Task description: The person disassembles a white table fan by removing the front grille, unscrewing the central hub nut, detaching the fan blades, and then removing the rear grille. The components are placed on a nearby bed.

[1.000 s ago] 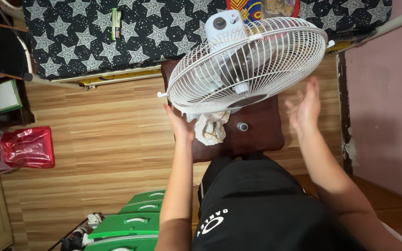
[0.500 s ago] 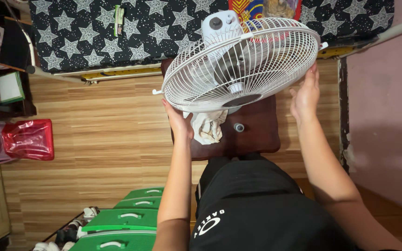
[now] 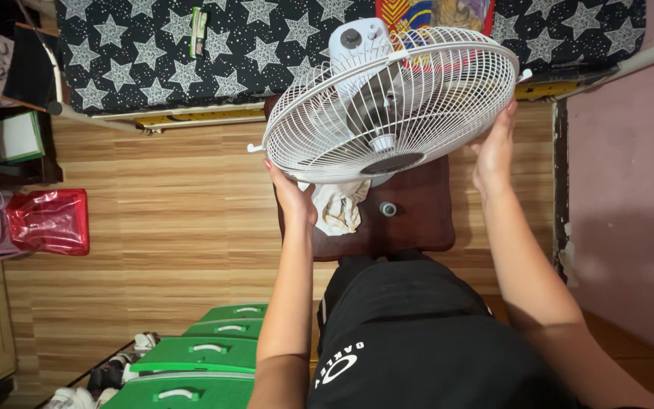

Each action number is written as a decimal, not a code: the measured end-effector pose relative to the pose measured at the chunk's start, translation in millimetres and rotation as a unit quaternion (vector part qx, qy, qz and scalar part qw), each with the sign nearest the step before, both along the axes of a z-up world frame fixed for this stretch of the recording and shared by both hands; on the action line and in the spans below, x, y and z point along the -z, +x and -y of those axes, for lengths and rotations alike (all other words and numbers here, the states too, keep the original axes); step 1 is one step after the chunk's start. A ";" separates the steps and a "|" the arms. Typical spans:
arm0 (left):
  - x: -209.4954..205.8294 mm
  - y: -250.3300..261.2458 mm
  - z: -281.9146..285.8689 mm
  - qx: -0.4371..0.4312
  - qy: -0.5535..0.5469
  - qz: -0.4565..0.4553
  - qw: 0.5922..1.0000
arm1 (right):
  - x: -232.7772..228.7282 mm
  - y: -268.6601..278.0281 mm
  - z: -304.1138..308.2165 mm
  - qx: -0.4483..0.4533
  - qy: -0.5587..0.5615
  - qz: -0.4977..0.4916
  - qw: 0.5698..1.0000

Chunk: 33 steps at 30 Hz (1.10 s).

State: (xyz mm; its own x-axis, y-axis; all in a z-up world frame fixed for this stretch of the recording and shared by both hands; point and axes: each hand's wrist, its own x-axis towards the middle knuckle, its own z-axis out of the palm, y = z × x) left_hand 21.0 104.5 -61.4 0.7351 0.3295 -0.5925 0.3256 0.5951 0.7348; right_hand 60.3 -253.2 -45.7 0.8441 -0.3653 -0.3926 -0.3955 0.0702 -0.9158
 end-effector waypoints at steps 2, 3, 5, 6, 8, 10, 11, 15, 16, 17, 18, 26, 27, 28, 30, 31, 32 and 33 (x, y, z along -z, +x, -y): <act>-1.0 -1.2 1.2 -0.004 -0.002 0.002 1.000 | -5.7 1.3 -1.4 0.001 0.000 -0.001 1.000; -2.0 -0.8 1.6 -0.005 -0.003 0.004 1.000 | -8.3 2.6 -2.2 0.001 0.001 -0.001 1.000; -4.1 -1.9 2.0 -0.004 0.002 0.018 1.000 | -13.5 -0.5 -0.9 -0.016 -0.027 -0.003 1.000; -4.9 -2.7 2.1 -0.003 0.005 0.024 1.000 | -15.1 -2.4 -0.4 -0.024 -0.041 -0.005 0.999; -6.3 -4.0 1.1 0.001 0.006 0.023 1.000 | -16.8 -2.9 1.8 -0.017 -0.048 -0.002 0.999; -7.0 -4.7 0.4 0.003 0.008 0.020 1.000 | -17.1 -3.0 5.1 -0.009 -0.042 -0.004 0.999; -6.8 -5.6 -0.2 0.004 0.009 0.017 1.000 | -16.5 -4.2 6.5 -0.004 -0.032 -0.007 0.999; -1.9 -12.1 -1.2 0.008 0.012 0.010 1.000 | -9.0 -17.2 10.6 -0.013 -0.020 -0.004 1.000; -0.8 -15.6 0.0 0.011 0.014 0.014 1.000 | -7.0 -21.5 11.8 -0.011 -0.017 -0.006 1.000; -0.2 -20.4 2.4 0.014 0.017 0.017 1.000 | -5.2 -25.5 12.8 -0.010 -0.014 -0.008 1.000; -0.2 -24.7 4.3 0.016 0.019 0.021 0.999 | -3.8 -29.3 13.8 -0.009 -0.011 -0.010 1.000; -7.5 -56.7 15.9 0.012 -0.047 -0.003 0.999 | -1.2 -58.5 31.4 0.018 0.095 0.036 0.995; -6.3 -59.9 17.1 0.016 -0.056 0.009 0.998 | -0.5 -61.4 34.3 0.019 0.111 0.046 0.993; -4.6 -63.7 18.0 0.016 -0.063 0.014 0.998 | 0.5 -64.6 37.1 0.020 0.118 0.041 0.992; -0.4 -70.0 19.6 0.017 -0.078 0.025 0.996 | 4.4 -70.1 42.5 0.022 0.132 0.032 0.990; 2.0 -72.6 20.2 0.013 -0.080 -0.001 0.997 | 6.8 -72.9 45.9 0.021 0.133 0.040 0.990; 4.2 -75.1 20.7 0.008 -0.081 -0.026 0.996 | 9.5 -75.6 49.5 0.021 0.135 0.047 0.990; 6.0 -77.2 21.2 0.003 -0.083 -0.051 0.995 | 12.5 -77.4 53.2 0.020 0.136 0.056 0.989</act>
State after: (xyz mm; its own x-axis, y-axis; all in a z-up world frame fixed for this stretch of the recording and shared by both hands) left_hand -56.2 83.3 -67.4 0.6699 0.2166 -0.7101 0.3981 0.7026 0.5898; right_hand -17.1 -306.4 -58.2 0.8746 -0.2926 -0.3865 -0.2854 0.3335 -0.8985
